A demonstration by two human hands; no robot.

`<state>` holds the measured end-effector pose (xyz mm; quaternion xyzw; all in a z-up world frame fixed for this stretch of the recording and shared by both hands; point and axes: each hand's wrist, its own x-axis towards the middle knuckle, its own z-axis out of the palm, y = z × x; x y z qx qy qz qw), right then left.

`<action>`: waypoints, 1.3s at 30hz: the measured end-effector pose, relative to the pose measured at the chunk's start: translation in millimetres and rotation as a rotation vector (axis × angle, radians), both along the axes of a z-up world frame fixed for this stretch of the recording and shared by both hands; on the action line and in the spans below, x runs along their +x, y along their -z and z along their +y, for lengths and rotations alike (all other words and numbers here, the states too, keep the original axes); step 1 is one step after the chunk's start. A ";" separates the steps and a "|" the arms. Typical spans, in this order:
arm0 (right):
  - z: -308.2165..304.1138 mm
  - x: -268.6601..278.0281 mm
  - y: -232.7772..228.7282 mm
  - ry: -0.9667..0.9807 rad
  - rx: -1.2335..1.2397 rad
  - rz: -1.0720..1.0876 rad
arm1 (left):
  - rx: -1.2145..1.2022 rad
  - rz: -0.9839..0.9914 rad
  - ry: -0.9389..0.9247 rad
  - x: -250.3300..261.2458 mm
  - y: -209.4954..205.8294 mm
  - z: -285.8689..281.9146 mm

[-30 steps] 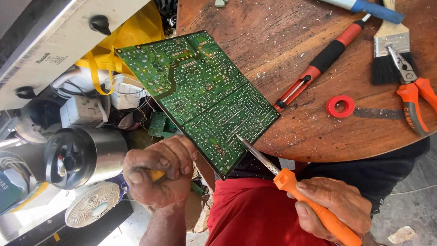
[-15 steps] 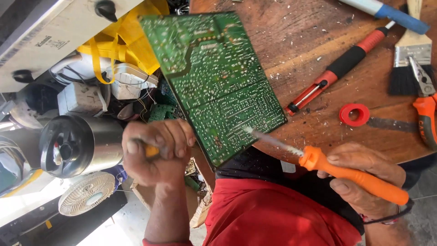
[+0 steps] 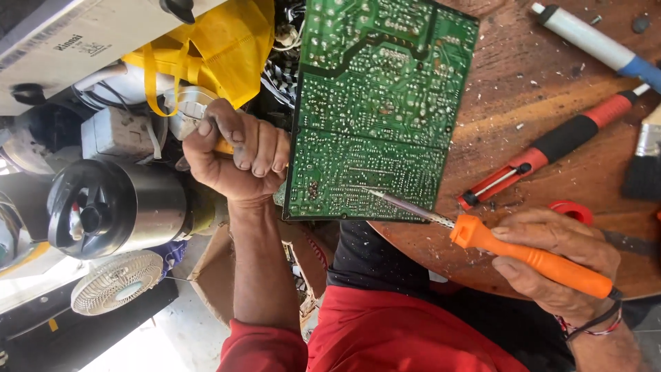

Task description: The person holds a green circuit board with one hand and uses a soldering iron with the other to apply heat to various points on the board. The person works over a wooden table cluttered with tools and electronic components.

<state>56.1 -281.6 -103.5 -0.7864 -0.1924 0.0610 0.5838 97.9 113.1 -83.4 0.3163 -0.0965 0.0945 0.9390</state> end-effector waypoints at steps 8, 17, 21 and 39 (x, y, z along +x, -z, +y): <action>12.6 9.5 -0.7 -0.010 -0.031 0.023 | 0.006 -0.003 0.067 14.3 3.2 4.9; 25.1 13.2 -2.4 -0.020 -0.034 0.027 | -0.013 0.020 0.075 17.3 11.4 8.5; 23.6 11.0 4.8 -0.007 -0.030 0.031 | -0.020 0.020 0.080 18.2 12.0 9.4; 25.5 15.1 -5.1 -0.015 -0.077 -0.035 | 0.000 0.030 0.072 19.4 9.6 7.2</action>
